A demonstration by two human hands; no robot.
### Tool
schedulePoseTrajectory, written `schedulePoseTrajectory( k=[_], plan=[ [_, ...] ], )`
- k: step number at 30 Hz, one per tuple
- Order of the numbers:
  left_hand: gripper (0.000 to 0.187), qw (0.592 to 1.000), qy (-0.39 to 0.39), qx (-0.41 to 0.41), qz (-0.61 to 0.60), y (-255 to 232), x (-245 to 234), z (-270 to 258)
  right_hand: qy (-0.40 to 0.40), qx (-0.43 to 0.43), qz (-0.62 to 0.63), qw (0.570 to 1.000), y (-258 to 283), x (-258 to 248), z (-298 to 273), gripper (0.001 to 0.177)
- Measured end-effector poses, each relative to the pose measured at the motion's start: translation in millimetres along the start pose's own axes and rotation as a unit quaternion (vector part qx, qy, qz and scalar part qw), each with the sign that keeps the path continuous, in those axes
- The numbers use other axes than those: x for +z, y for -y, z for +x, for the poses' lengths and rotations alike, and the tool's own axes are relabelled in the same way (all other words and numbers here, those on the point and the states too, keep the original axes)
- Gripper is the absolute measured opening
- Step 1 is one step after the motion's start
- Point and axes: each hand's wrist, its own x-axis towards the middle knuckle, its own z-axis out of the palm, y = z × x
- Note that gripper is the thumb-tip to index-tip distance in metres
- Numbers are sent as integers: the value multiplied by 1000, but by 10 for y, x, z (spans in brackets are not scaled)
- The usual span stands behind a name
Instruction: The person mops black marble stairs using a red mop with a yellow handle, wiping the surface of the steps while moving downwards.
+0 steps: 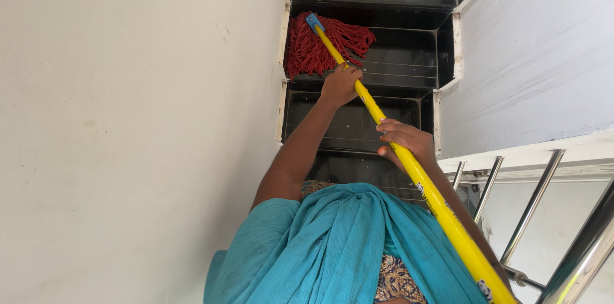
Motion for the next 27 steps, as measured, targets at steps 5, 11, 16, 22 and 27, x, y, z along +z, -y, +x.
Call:
schedulePoseTrajectory(
  k=[5,11,16,22,27],
  plan=[
    [45,1000,-4,-25,-9,-37,145,-113,47,-28,35,998,4,-133,-35,32],
    [50,999,-15,-46,4,-227,103,-277,94,-34,54,994,176,-453,-57,35],
    [48,999,-14,-52,-9,-603,-56,-507,114,-59,45,991,308,-758,-158,35],
    [41,998,-51,-39,0,-1096,-126,-815,125,-28,27,991,630,-1123,-457,34],
    [40,999,-39,-21,-26,-1397,35,-674,85,-18,-14,996,674,-1298,-606,30]
  ],
)
